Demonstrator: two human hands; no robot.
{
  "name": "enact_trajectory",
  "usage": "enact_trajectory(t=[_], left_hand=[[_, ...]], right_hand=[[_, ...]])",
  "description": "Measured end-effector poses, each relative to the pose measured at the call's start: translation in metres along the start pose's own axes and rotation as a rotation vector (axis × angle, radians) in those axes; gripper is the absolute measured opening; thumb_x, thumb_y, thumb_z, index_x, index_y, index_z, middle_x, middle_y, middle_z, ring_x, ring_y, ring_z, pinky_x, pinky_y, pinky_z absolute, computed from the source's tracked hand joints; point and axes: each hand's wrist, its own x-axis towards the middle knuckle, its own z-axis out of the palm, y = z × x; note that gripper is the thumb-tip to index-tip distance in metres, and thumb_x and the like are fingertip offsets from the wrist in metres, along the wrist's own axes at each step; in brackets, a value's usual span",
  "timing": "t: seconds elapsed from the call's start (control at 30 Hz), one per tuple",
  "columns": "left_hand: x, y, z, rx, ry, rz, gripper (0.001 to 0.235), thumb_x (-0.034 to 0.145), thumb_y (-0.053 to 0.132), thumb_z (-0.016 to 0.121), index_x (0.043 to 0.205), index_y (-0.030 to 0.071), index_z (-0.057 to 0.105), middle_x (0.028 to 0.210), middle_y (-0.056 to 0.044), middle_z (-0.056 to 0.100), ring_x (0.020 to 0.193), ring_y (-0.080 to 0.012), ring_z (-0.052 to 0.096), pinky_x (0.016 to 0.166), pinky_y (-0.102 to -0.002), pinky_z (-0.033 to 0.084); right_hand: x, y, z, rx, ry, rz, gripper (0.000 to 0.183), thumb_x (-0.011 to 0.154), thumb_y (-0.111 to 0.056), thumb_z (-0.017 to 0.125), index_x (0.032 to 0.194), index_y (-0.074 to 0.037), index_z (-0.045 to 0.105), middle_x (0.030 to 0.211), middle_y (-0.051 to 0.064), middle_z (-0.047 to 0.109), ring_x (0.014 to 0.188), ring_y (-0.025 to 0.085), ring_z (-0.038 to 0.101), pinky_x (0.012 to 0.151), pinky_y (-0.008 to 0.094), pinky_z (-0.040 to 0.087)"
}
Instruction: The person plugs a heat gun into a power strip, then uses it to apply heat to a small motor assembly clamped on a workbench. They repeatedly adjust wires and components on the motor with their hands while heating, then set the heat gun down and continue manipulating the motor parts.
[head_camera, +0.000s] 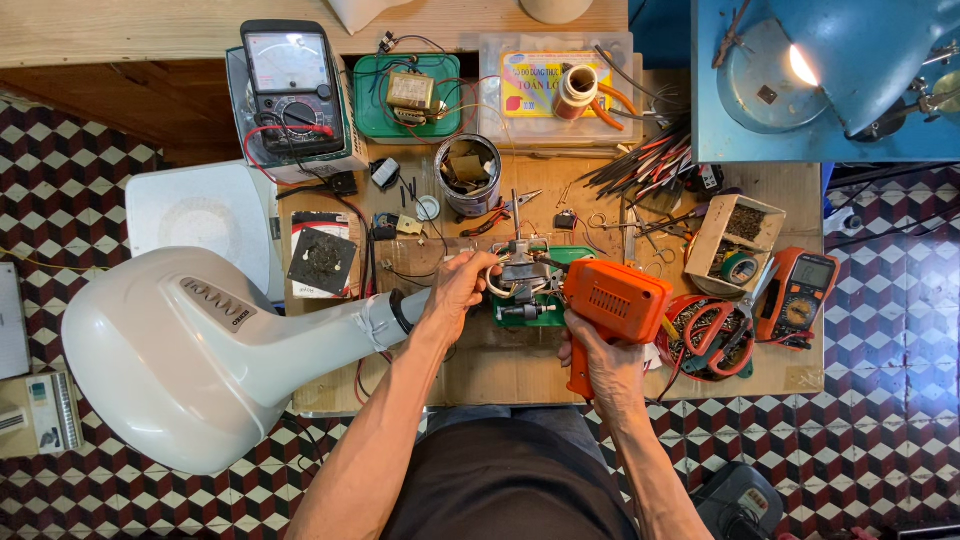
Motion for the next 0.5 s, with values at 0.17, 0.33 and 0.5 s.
enact_trajectory(t=[0.17,0.33,0.5], left_hand=[[-0.0016,0.0017,0.0017,0.015,0.013,-0.006,0.019,0.085,0.021,0.072,0.09,0.006,0.064,0.084,-0.004,0.07,0.063,-0.0038,0.052,0.043,-0.018,0.035],[-0.0065,0.0064,0.0055,0.031,0.057,-0.018,0.017,0.083,0.021,0.072,0.089,0.007,0.065,0.082,-0.004,0.071,0.062,-0.0038,0.051,0.042,-0.018,0.035],[-0.01,0.0093,0.0071,0.029,0.054,-0.011,0.018,0.083,0.021,0.072,0.09,0.006,0.065,0.083,-0.004,0.07,0.062,-0.0033,0.052,0.043,-0.017,0.035]], right_hand=[[0.0021,0.0017,-0.0011,0.001,-0.002,0.001,0.033,0.086,-0.018,0.078,0.109,0.003,0.068,0.078,0.01,0.07,0.059,0.016,0.067,0.051,0.03,0.057],[0.0014,-0.0008,-0.0013,0.003,-0.003,-0.012,0.032,0.086,-0.017,0.077,0.109,0.003,0.068,0.08,0.012,0.072,0.059,0.016,0.067,0.052,0.031,0.058],[-0.0003,-0.0044,-0.0016,0.022,-0.009,-0.021,0.031,0.088,-0.017,0.076,0.109,0.003,0.069,0.081,0.013,0.073,0.059,0.016,0.067,0.053,0.031,0.059]])
